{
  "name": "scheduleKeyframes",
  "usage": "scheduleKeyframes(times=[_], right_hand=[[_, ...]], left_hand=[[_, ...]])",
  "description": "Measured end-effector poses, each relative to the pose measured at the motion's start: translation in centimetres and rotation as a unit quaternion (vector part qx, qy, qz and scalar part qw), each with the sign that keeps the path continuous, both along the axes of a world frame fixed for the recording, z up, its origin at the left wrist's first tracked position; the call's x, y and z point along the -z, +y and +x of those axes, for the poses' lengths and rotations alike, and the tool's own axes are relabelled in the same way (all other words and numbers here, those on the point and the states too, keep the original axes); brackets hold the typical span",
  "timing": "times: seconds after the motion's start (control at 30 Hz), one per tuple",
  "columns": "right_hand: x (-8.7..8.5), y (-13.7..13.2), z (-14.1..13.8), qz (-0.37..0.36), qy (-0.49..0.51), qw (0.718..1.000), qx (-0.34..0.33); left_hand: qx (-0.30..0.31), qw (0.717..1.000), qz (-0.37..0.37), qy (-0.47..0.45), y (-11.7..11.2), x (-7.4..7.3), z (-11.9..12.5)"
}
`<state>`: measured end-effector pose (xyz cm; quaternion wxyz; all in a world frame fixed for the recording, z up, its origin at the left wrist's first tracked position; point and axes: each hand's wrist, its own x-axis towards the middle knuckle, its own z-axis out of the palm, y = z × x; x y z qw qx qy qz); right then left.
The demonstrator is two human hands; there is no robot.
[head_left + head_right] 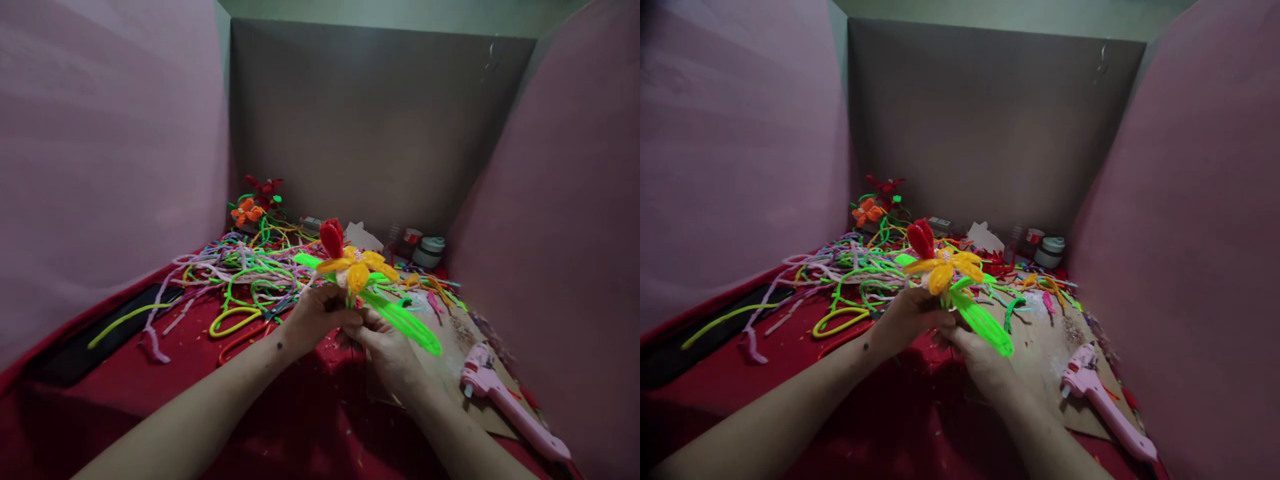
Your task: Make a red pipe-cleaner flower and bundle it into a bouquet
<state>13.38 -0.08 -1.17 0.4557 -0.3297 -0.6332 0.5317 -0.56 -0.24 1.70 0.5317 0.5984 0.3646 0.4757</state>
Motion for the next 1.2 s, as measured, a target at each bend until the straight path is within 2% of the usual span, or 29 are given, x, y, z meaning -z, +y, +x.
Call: scheduleKeyframes(times=[0.13, 0.37, 0.43, 0.6, 0.83, 1.0, 1.2], right_hand=[[-0.1, -0.1, 0.1, -0.061, 0.053, 0.996, -0.024], [-1.1, -0.4, -0.2, -0.095, 0.057, 0.994, -0.017], [-1.2, -0.5, -0.2, -0.102, 0.054, 0.993, -0.014], [-1.2, -0.7, -0.2, -0.100, 0.067, 0.992, -0.049], [-0.2, -0.5, -0.7, -0.090, 0.115, 0.989, -0.034], [0.2, -0.3, -0.7, -0.126, 0.171, 0.976, -0.037], [-0.9, -0.5, -0.6, -0.171, 0.229, 0.958, -0.032]], left_hand=[[-0.034, 0.999, 0.012, -0.038, 0.0, -0.7, -0.3], [-0.157, 0.986, 0.004, -0.053, -0.6, -1.1, 0.4], [-0.177, 0.982, 0.006, -0.063, -0.6, -1.0, 0.7], [-0.153, 0.982, 0.019, -0.105, -0.5, -0.6, 0.8], [-0.096, 0.994, -0.036, -0.030, -0.8, -0.1, 1.1], [-0.149, 0.988, 0.029, 0.006, -1.0, -0.2, 1.0], [-0.229, 0.966, 0.120, 0.003, -0.6, 0.2, 0.9]])
